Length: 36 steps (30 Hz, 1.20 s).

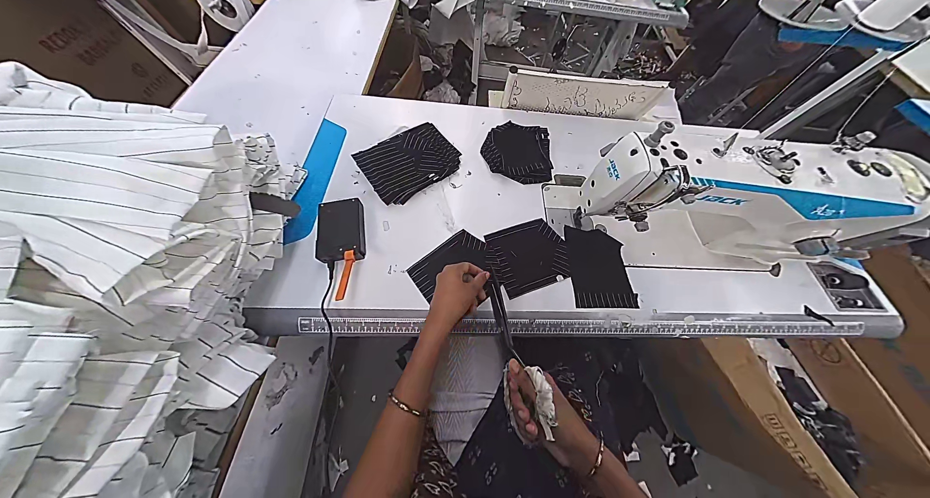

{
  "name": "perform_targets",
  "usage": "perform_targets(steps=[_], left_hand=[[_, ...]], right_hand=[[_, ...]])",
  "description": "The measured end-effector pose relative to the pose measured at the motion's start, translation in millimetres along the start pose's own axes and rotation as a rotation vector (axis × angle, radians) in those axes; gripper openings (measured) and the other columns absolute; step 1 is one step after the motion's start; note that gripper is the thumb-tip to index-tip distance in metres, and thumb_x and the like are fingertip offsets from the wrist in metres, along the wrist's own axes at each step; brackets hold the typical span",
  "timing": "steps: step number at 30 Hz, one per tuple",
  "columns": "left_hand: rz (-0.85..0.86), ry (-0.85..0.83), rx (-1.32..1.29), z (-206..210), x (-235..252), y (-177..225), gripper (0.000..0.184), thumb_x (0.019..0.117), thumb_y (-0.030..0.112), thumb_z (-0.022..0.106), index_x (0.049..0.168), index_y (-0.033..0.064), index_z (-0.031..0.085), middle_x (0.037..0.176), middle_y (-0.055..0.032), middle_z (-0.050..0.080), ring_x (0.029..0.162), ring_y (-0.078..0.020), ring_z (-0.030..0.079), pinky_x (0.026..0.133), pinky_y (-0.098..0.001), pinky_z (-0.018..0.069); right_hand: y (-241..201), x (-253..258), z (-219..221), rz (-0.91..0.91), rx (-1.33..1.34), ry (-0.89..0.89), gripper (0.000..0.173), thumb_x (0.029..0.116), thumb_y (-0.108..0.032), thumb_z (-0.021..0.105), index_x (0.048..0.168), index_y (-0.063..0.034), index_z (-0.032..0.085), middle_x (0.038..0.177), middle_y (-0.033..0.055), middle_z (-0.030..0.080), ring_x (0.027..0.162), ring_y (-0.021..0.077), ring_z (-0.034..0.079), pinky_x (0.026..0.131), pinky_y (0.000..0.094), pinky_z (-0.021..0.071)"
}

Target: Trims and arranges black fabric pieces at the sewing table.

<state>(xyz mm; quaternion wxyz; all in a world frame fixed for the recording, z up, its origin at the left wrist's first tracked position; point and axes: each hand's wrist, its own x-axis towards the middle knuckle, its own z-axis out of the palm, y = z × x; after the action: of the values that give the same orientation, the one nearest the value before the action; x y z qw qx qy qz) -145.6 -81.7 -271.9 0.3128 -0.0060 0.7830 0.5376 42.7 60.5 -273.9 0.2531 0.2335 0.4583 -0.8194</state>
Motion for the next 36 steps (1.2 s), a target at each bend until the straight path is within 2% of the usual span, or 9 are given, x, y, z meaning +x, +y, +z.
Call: perform_targets(steps=[5,7,10,14,19,24,31,36], left_hand=[[0.02,-0.04,-0.057,-3,6,-6,0.019,0.1028,0.016,0.062,0.106,-0.0021,0.068,0.062,0.0008,0.064,0.043,-0.0032,0.053,0.044,-0.019,0.0453],[0.015,-0.056,-0.056,-5,7,-5,0.019,0.1028,0.017,0.063,0.106,-0.0019,0.068,0.062,0.0012,0.064,0.042,-0.0028,0.053,0.043,-0.0187,0.0451],[0.006,-0.075,-0.056,-7,8,-4,0.021,0.1029,0.018,0.063,0.105,-0.0019,0.068,0.062,0.0011,0.064,0.042,-0.0028,0.052,0.043,-0.0187,0.0448],[-0.011,-0.093,-0.056,-9,9,-3,0.02,0.1021,0.017,0.064,0.105,-0.0019,0.068,0.06,0.0013,0.063,0.041,-0.0026,0.051,0.042,-0.0182,0.0434],[-0.011,-0.166,-0.019,-12,10,-1,0.018,0.1014,0.017,0.065,0.103,-0.0015,0.069,0.058,0.0023,0.061,0.04,-0.0021,0.049,0.041,-0.0177,0.0418],[-0.02,-0.203,0.003,-15,11,-1,0.017,0.1007,0.016,0.066,0.103,-0.0006,0.07,0.058,0.0025,0.061,0.04,-0.0023,0.049,0.041,-0.018,0.0416],[-0.012,-0.261,0.061,-18,12,1,0.017,0.1,0.017,0.067,0.102,0.0004,0.071,0.057,0.0034,0.06,0.041,-0.0017,0.049,0.041,-0.0175,0.0414],[0.042,-0.345,0.177,-29,13,-3,0.015,0.0991,0.016,0.068,0.098,0.0021,0.071,0.055,0.0039,0.058,0.04,-0.0014,0.048,0.042,-0.0176,0.041]], right_hand=[[-10,9,-2,-0.009,-0.147,0.015,0.038,0.1092,-0.04,0.042,0.089,-0.0114,0.054,0.063,-0.0044,0.056,0.049,0.003,0.053,0.048,0.0163,0.0463],[-14,10,-1,0.001,-0.174,0.042,0.036,0.1095,-0.038,0.043,0.087,-0.0112,0.054,0.062,-0.0046,0.054,0.048,0.0027,0.052,0.047,0.0162,0.0458],[-17,7,1,-0.002,-0.187,0.106,0.035,0.1079,-0.031,0.051,0.079,-0.0123,0.055,0.057,-0.0058,0.051,0.045,0.0015,0.048,0.043,0.0163,0.0415],[-16,3,0,-0.012,-0.198,0.125,0.034,0.1065,-0.03,0.053,0.077,-0.0124,0.055,0.056,-0.0059,0.052,0.043,0.0011,0.048,0.042,0.0161,0.0407],[-29,10,-2,0.01,-0.219,0.087,0.035,0.1094,-0.034,0.046,0.085,-0.0111,0.055,0.06,-0.0054,0.053,0.047,0.0017,0.051,0.046,0.0155,0.044],[-35,10,-3,0.01,-0.255,0.119,0.035,0.1074,-0.03,0.053,0.078,-0.0121,0.056,0.056,-0.006,0.052,0.044,0.0014,0.048,0.042,0.0161,0.0408],[-43,11,-10,0.014,-0.236,0.063,0.036,0.1091,-0.033,0.048,0.08,-0.0126,0.056,0.059,-0.0063,0.052,0.045,0.0004,0.049,0.043,0.0147,0.0415],[-40,9,-16,0.018,-0.161,0.028,0.037,0.1068,-0.032,0.053,0.074,-0.0147,0.054,0.055,-0.0074,0.049,0.043,0.0007,0.046,0.042,0.0154,0.0397]])
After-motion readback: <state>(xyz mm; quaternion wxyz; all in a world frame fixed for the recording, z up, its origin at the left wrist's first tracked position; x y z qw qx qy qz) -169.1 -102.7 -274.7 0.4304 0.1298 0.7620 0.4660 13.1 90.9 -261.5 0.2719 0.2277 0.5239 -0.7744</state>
